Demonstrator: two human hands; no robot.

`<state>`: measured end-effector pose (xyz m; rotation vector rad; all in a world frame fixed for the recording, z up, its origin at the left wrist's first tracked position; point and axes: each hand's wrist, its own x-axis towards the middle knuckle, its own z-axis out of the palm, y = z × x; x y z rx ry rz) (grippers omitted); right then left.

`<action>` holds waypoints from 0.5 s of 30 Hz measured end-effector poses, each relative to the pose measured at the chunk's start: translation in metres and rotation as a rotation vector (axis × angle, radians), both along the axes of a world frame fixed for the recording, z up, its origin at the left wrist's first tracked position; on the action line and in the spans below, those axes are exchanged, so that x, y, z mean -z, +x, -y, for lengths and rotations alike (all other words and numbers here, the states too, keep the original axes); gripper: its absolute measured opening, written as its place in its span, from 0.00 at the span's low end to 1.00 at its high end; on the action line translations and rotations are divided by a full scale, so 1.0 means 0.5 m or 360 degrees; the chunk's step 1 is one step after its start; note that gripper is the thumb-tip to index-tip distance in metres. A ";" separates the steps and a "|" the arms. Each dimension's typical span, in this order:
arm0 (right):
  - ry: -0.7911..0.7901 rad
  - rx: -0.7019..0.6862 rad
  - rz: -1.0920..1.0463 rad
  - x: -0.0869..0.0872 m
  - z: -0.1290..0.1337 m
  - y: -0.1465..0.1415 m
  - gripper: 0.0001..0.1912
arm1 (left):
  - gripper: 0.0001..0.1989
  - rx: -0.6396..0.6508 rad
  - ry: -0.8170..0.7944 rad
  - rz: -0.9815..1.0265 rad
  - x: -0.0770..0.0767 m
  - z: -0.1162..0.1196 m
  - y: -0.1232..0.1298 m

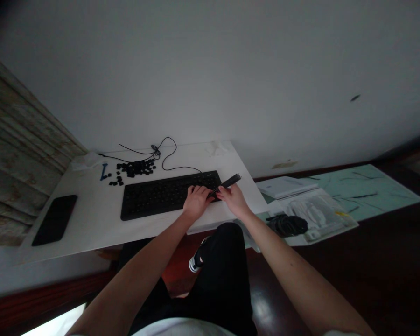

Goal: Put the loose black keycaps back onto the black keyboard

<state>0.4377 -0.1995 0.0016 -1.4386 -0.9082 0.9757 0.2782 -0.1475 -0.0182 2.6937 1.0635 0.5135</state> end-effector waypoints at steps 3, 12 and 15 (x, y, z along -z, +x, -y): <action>0.0067 -0.0022 0.0104 0.004 0.001 -0.004 0.27 | 0.12 -0.0010 0.0004 0.0017 0.002 0.000 -0.001; 0.0064 -0.0286 0.0920 -0.036 -0.003 -0.012 0.12 | 0.13 -0.0017 0.0047 0.0024 0.009 0.000 0.001; 0.0051 -0.0297 0.1003 -0.045 -0.006 -0.016 0.10 | 0.13 -0.0018 0.0057 0.0005 0.009 -0.001 0.002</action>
